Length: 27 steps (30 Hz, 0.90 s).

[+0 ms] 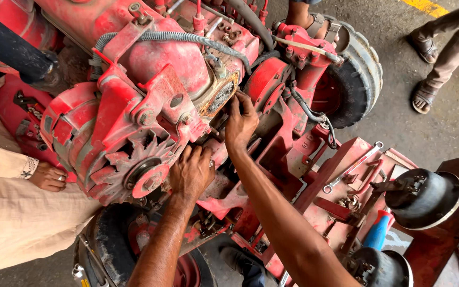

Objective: The person works on a tractor engine, cleaning parts with a cloth and using a tool to work on the internal components.

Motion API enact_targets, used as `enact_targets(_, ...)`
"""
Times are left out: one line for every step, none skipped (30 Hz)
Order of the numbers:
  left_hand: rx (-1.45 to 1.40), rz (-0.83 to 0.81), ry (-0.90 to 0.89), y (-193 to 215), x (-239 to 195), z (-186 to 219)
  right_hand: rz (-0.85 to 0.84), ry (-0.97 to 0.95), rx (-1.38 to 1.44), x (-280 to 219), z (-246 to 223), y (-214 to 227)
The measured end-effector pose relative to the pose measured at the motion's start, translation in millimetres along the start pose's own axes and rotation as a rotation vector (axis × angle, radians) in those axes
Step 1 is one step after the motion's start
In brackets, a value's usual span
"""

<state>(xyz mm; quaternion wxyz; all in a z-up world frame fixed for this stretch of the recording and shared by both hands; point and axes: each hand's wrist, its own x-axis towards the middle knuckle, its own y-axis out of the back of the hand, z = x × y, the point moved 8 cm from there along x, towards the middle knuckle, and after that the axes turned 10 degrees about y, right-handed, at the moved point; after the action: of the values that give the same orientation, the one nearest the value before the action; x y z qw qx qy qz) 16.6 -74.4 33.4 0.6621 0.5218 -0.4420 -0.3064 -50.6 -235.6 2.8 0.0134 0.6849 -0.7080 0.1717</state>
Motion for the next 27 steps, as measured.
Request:
enact_targets(-0.002,-0.004,0.002,-1,-1,0,-0.002,0.007,-0.003,-1,-2,1)
enact_targets(0.001,0.019,-0.011,1,-1,0,-0.005,0.007,-0.003,2,-4,3)
enact_targets(0.004,0.043,-0.023,4,-1,0,-0.066,-0.094,-0.209,4,2,7)
enact_targets(0.001,0.044,-0.023,5,-1,1,-0.125,-0.195,-0.415,5,9,12)
enact_targets(-0.003,0.034,-0.019,5,-2,1,-0.125,-0.192,-0.417,4,8,12)
enact_targets(-0.004,0.024,-0.017,5,-1,1,-0.082,-0.135,-0.194,2,4,8)
enact_targets(-0.004,0.026,-0.018,5,1,1,-0.040,-0.076,0.030,1,0,5)
enact_targets(-0.003,0.021,-0.016,4,0,1,-0.040,-0.081,0.029,0,2,2)
enact_targets(-0.002,0.016,-0.014,2,-1,0,-0.032,0.012,0.048,1,-3,-1)
enact_targets(0.000,0.013,-0.015,1,-2,0,-0.023,0.106,0.067,2,-10,-2)
enact_targets(-0.006,0.037,-0.019,3,-3,1,-0.021,0.102,0.068,0,-10,-2)
enact_targets(-0.015,0.065,-0.023,4,-2,3,-0.006,0.051,0.041,1,-6,0)
enact_targets(-0.017,0.066,-0.024,5,-1,2,0.008,0.000,0.015,1,-2,2)
enact_targets(-0.009,0.072,-0.032,5,-2,2,0.009,0.002,0.010,2,0,5)
enact_targets(-0.001,0.077,-0.040,5,-3,2,0.012,0.001,-0.092,2,2,10)
enact_targets(-0.002,0.078,-0.042,6,-2,2,0.015,0.001,-0.189,4,5,12)
enact_targets(0.012,0.070,-0.040,5,-1,2,0.017,0.004,-0.190,8,10,13)
enact_targets(0.028,0.060,-0.034,4,-2,2,0.024,-0.211,-0.140,8,33,16)
enact_targets(0.027,0.060,-0.034,4,-3,2,0.029,-0.425,-0.089,3,55,16)
enact_targets(0.024,0.059,-0.035,4,-3,2,0.030,-0.424,-0.088,3,63,14)
enact_targets(0.021,0.058,-0.036,4,-2,2,0.080,-0.389,0.027,4,69,12)
enact_targets(0.022,0.058,-0.035,3,-3,2,0.129,-0.354,0.142,4,74,10)
enact_targets(0.011,0.066,-0.036,4,-4,2,0.128,-0.355,0.142,2,79,7)
enact_targets(0.002,0.077,-0.038,5,-2,1,0.184,-0.382,0.283,-2,84,2)
enact_targets(0.006,0.080,-0.039,5,-1,2,0.239,-0.408,0.425,-4,87,-3)
enact_targets(-0.009,0.058,-0.020,2,-1,1,0.237,-0.412,0.427,-6,86,-3)
enact_targets(-0.024,0.036,-0.002,1,0,0,0.172,-0.311,0.258,-3,76,0)
